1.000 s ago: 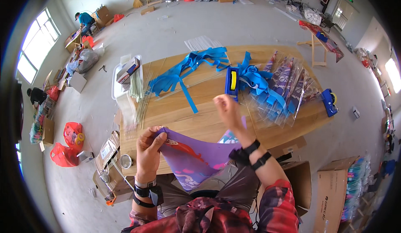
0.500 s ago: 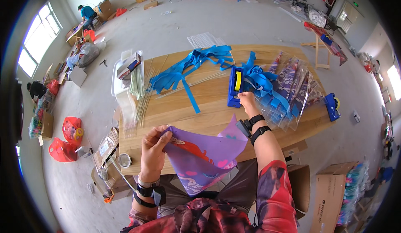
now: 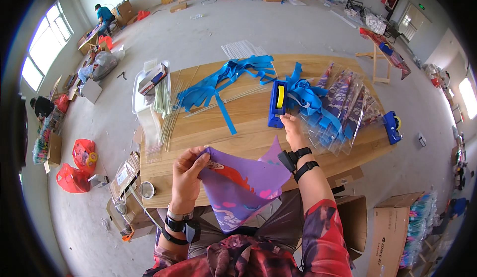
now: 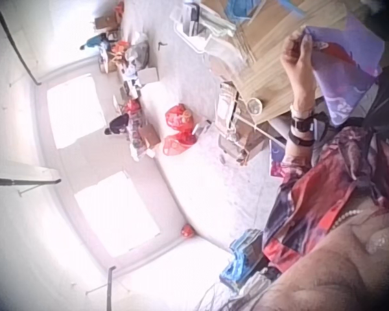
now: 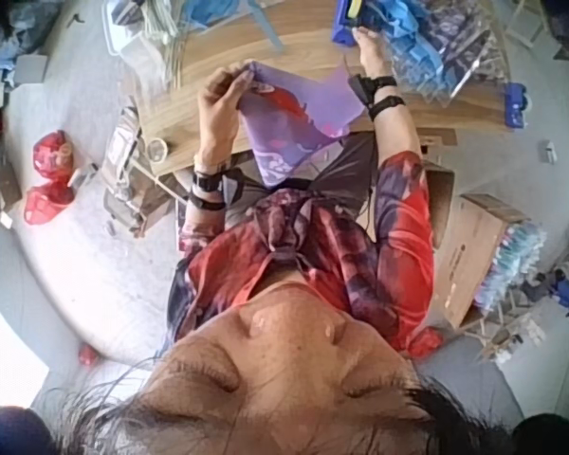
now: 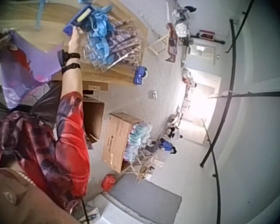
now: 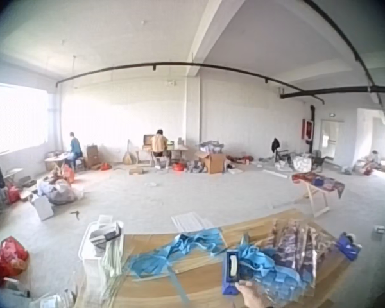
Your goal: The recorder is assembling and folding printed paper or plastic sheets into kite shapes, using tape and rods.
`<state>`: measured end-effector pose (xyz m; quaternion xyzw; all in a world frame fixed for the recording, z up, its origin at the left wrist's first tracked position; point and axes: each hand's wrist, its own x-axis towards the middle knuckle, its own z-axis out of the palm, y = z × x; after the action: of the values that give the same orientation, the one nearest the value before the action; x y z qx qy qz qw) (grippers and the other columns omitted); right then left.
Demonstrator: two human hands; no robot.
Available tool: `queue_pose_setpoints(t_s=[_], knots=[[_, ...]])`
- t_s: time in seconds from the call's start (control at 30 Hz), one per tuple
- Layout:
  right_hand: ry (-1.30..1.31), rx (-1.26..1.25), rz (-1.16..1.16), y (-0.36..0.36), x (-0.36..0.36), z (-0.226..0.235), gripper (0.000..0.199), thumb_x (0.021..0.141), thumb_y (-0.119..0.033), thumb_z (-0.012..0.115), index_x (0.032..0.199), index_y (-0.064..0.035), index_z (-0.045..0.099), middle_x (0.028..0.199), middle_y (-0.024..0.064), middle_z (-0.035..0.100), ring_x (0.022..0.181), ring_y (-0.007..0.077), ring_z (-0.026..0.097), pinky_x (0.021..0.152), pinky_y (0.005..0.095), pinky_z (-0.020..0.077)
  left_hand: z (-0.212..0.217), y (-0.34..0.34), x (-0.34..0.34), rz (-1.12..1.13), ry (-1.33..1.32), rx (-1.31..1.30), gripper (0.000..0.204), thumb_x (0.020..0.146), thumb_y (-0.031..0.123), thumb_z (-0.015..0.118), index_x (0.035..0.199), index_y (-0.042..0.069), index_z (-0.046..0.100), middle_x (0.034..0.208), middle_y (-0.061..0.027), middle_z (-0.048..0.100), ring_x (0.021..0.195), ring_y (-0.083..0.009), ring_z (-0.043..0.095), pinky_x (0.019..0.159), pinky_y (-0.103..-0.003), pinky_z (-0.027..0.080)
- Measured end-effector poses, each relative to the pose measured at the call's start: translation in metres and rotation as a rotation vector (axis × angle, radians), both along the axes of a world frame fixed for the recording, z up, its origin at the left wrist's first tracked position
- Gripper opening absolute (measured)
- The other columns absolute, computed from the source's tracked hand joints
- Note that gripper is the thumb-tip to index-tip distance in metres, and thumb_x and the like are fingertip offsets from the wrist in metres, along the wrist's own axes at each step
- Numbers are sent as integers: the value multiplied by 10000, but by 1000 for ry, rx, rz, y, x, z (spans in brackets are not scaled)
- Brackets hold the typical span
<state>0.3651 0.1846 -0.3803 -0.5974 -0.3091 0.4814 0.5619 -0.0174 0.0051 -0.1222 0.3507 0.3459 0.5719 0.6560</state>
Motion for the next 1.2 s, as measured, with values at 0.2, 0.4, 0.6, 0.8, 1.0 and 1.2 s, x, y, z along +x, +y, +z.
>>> queue_pose_setpoints(t_s=[0.2,0.4,0.6,0.8,1.0,1.2], knots=[[-179,-35,-88,-6,-25,-13,193,924,-163,756,1017,-1,710,911,24,698,843,112,608,742,308,484,4,-4,2,-18,23,14,162,1000,-5,646,1155,-10,691,1020,-55,737,866,-134,711,760,-277,590],[-523,-307,-141,-7,-33,-16,224,896,-166,754,978,39,716,945,72,736,836,158,642,726,391,507,7,-9,8,-7,25,7,160,1002,-9,636,1155,-16,684,1012,-59,735,844,-147,717,743,-283,594],[-174,131,110,-55,-74,89,201,971,-240,720,1023,-48,744,921,-8,705,768,85,580,659,302,467,3,-10,0,15,55,-28,199,1007,4,631,1197,-42,670,993,-75,736,841,-173,736,745,-284,596],[-124,423,395,-167,-154,320,279,1073,-223,585,1185,-4,717,1298,135,697,1191,162,631,755,252,499,4,-6,0,-15,80,17,228,1011,35,643,1217,-57,673,1054,-87,744,927,-132,714,835,-259,580],[-86,432,621,-215,-185,334,304,1093,-209,543,1206,35,684,1490,213,521,1424,310,478,792,283,545,8,-7,7,-1,78,21,239,1013,66,652,1213,-63,678,1033,-68,738,898,-93,683,794,-233,565],[117,289,577,-208,-197,317,374,1093,-263,557,1291,40,648,1346,128,638,1005,113,627,930,257,503,14,-16,7,-28,22,56,241,1015,72,650,1213,-63,674,1038,-79,740,910,-103,692,784,-238,571]])
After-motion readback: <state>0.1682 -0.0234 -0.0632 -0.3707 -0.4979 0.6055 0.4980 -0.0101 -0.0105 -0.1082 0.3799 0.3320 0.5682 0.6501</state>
